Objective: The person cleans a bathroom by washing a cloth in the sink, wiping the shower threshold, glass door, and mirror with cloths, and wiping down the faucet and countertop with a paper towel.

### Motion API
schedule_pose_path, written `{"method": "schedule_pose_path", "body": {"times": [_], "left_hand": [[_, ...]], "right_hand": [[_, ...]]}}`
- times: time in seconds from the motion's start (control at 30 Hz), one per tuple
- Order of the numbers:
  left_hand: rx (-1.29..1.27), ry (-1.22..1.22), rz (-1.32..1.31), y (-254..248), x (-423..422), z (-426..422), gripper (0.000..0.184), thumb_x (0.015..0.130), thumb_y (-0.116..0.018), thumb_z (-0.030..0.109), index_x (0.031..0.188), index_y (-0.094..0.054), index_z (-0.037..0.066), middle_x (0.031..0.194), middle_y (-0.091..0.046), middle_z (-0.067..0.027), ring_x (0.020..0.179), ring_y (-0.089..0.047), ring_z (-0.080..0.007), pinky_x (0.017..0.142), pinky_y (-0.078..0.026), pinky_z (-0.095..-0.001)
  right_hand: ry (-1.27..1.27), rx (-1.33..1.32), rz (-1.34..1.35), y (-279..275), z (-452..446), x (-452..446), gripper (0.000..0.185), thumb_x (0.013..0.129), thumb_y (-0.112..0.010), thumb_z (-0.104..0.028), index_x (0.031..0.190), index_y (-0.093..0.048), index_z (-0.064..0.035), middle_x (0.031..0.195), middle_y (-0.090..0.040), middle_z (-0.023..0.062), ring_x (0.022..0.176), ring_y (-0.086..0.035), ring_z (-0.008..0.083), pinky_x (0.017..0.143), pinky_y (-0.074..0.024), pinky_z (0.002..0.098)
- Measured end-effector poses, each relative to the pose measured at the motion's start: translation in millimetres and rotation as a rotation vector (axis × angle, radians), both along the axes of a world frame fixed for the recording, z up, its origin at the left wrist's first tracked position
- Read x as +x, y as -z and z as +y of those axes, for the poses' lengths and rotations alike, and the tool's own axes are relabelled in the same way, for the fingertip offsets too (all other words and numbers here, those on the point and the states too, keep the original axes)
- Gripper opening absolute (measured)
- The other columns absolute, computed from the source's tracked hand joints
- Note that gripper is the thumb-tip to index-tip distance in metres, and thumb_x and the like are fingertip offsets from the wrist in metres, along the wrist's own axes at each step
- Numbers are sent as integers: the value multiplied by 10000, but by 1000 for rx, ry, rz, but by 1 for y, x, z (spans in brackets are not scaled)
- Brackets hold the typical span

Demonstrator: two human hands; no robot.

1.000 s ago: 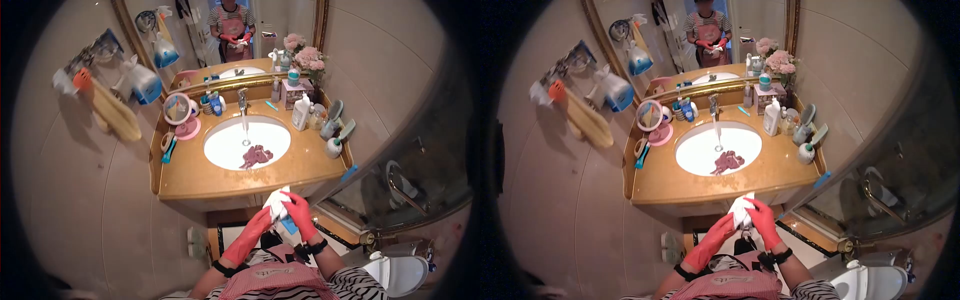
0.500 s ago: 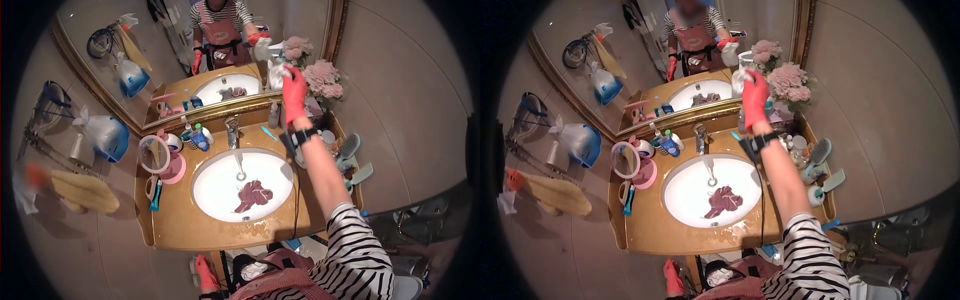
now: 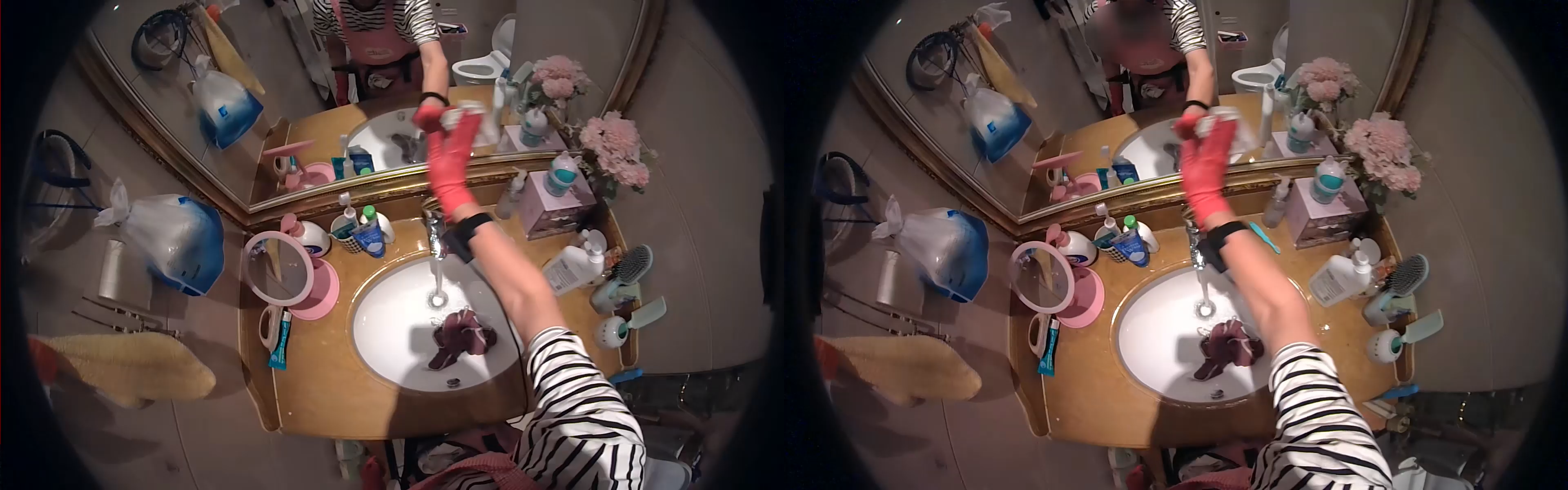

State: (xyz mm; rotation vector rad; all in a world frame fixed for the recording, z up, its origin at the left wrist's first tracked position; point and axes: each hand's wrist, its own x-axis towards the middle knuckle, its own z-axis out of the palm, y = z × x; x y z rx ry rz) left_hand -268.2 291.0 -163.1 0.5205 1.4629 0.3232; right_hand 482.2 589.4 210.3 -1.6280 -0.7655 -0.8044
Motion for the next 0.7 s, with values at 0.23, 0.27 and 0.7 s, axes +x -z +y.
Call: {"method": "schedule_pose_path", "body": {"times": [0.23, 0.27, 0.7], "left_hand": [[-25, 169, 101, 0, -5, 10, 131, 851, -502, 176, 961, -518, 106, 854, -562, -65, 712, -550, -183, 570, -440, -302], [-19, 189, 107, 0, -4, 14, 139, 853, -503, 177, 972, -515, 106, 862, -563, -67, 719, -551, -186, 577, -441, -305], [87, 592, 214, 6, 64, 88, 257, 871, -507, 201, 1107, -468, 106, 968, -571, -88, 814, -561, -223, 657, -453, -345]], "right_hand": [[-270, -651, -847, -10, 36, -35, 586, 785, -453, -58, 1356, -392, -178, 1407, -358, 93, 1309, -335, 274, 1053, -311, 409], [-357, -721, -527, -16, 18, -13, 539, 811, -411, -52, 1336, -419, -171, 1385, -391, 107, 1286, -373, 266, 1061, -302, 394], [-619, -215, -218, -20, 79, -45, 563, 840, -494, -235, 1364, -335, -100, 1416, -298, 114, 1353, -226, 272, 1102, -173, 452]]}}
